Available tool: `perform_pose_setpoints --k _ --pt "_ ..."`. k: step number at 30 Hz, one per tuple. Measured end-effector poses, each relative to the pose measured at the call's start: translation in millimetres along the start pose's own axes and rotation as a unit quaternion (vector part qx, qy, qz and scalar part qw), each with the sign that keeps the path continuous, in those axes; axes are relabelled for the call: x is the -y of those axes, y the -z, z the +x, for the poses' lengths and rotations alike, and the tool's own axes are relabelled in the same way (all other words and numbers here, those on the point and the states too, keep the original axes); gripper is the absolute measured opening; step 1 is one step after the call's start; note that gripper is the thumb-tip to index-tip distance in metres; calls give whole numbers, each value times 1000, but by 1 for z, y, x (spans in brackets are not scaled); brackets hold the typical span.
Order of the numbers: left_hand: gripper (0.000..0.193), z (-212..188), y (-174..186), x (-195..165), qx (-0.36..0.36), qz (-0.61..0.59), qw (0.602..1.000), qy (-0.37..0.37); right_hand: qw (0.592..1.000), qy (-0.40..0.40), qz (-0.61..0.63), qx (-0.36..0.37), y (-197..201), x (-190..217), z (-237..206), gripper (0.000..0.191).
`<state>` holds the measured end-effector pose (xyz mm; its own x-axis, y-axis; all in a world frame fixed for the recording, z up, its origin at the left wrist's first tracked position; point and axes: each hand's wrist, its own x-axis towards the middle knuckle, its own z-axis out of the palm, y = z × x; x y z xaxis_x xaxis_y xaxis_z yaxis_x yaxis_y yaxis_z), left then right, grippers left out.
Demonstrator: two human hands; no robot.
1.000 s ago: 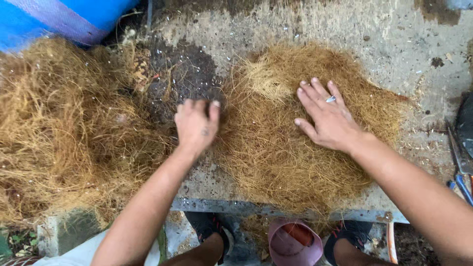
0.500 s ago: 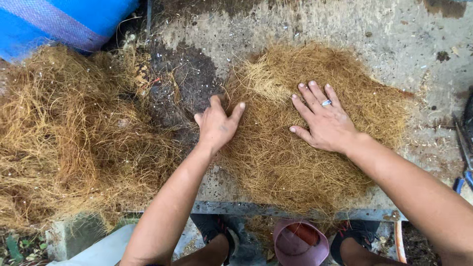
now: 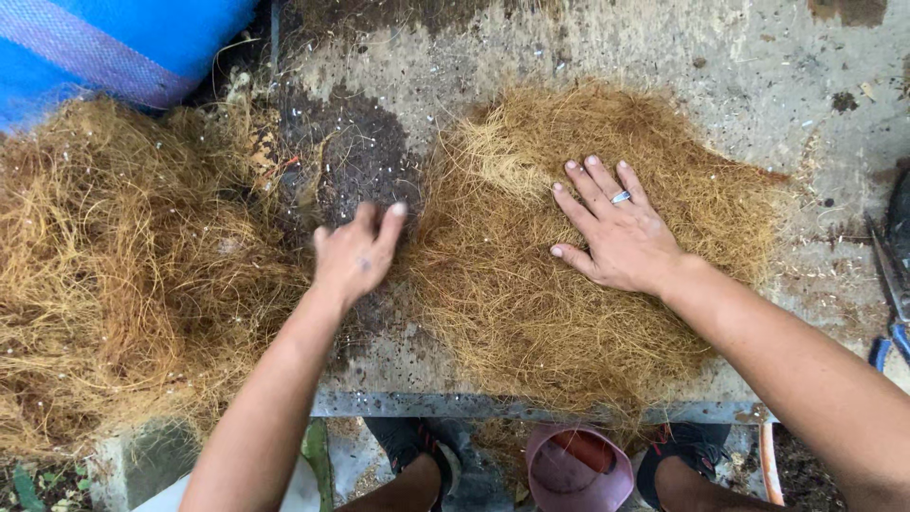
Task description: The person gathers loose coconut coir fibers on a workbench, spreads them into a flat circular mat, and presses them down. Then the person scoops soil from a nearby bucket and places it in the center of the coir mat, patting it into a mound.
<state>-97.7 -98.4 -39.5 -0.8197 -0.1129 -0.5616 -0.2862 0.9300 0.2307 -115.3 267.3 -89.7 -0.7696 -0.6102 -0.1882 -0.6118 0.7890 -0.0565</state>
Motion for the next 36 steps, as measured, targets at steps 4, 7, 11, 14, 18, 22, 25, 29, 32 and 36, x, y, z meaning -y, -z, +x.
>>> perform_pose_setpoints --k 4,7,11,14,18,22,25,29,32,36 --pt "62 -11 -8 53 -38 317 948 18 1000 2 8 -3 -1 0 1 84" --pt "45 -16 -9 79 -168 424 890 -15 999 13 30 -33 -3 0 1 85" --pt "43 -10 -11 45 -291 193 931 -102 999 14 33 -40 -4 0 0 83" --pt "61 11 -14 -23 -148 137 979 -12 1000 15 7 -26 -3 0 0 81" --pt "77 34 -12 -89 -44 -11 999 15 998 27 9 -47 -2 1 2 81" --pt "50 35 -21 -93 -74 -118 990 -9 999 30 3 -30 0 1 1 80" --pt "39 37 -29 -79 -123 -101 987 -34 1000 24 1 -18 1 1 -2 79" --pt "45 40 -36 -60 -199 -16 975 -93 999 29 11 -25 3 2 -3 79" --pt "47 43 -37 -51 -164 1 984 -75 1000 18 -14 14 2 2 -1 79" --pt "46 46 -42 -43 -169 -6 982 -88 999 33 -1 -19 1 1 -1 78"
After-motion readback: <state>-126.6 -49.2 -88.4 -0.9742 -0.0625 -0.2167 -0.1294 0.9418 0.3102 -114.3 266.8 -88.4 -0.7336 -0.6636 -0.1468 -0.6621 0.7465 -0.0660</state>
